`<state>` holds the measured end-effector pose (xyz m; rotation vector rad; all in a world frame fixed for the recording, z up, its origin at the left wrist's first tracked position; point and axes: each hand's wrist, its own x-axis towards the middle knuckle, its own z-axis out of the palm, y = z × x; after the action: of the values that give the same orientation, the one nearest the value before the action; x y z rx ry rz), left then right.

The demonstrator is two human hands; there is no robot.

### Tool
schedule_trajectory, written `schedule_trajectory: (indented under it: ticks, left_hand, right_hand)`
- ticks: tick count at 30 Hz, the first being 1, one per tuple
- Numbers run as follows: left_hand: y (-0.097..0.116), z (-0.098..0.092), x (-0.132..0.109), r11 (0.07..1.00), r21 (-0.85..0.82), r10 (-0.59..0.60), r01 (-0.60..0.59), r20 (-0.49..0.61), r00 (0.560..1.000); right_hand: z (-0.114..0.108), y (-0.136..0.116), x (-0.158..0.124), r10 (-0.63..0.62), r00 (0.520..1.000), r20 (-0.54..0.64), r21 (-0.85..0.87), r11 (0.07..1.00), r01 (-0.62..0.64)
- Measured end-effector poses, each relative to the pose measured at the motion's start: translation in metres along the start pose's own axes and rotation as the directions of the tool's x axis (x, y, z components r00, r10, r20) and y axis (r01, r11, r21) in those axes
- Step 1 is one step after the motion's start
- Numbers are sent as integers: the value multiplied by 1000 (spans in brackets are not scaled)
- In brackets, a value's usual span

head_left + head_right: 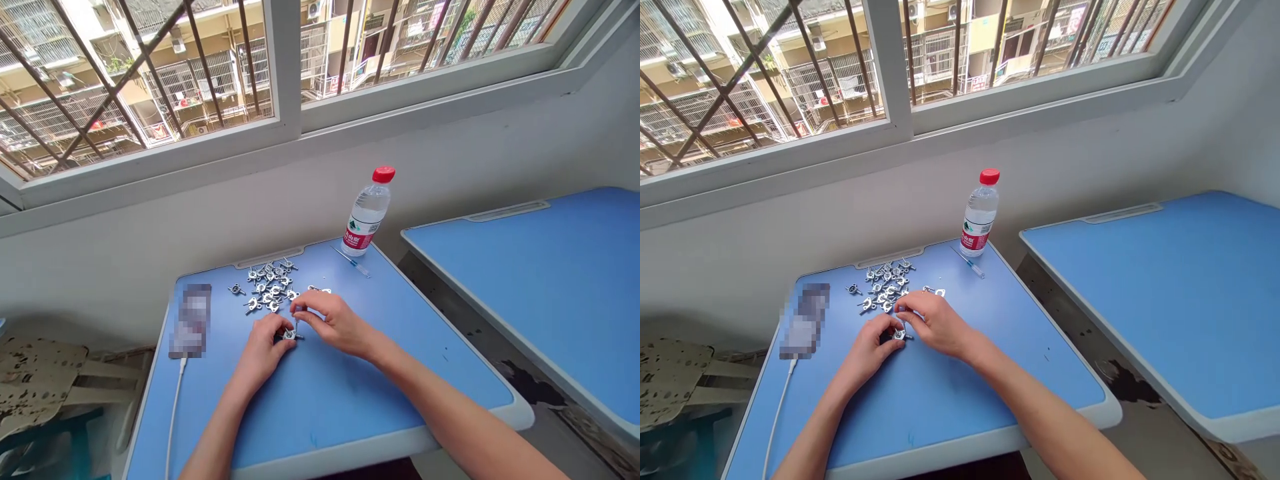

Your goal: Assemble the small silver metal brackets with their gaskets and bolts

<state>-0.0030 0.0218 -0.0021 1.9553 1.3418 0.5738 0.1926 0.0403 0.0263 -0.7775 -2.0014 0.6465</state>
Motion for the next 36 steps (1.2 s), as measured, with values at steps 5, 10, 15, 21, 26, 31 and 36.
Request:
schedule_trajectory:
  ticks: [5, 10, 15, 21, 26, 31, 36]
  left_hand:
    - [-3, 0, 1, 1000, -6, 21, -21, 18, 1000]
    - [-4, 1, 1, 1000, -4, 29, -29, 14, 999]
    - [-2, 1, 0, 999, -7, 37, -37, -6, 999]
    - [-3, 4, 0, 999, 18, 46, -46, -21, 999]
    - [4, 4, -1, 998, 50, 37, -36, -29, 999]
    - [6, 5, -2, 998, 53, 42, -40, -37, 998]
    - [5, 4, -2, 998, 39, 40, -39, -21, 999]
  right_hand:
    - [1, 1, 0, -17, 1000, -2, -2, 1000, 17]
    - [1, -1, 0, -21, 999, 44, -25, 999, 22]
    - [-3, -3, 2, -37, 995, 95, -6, 999, 38]
    - [-3, -4, 3, -17, 995, 102, -1, 1000, 17]
    - [8, -5, 2, 2, 999, -41, -70, 998, -5]
    - [14, -5, 1, 62, 992, -108, -108, 992, -73]
    - [15, -1, -1, 15, 993, -113, -132, 991, -30]
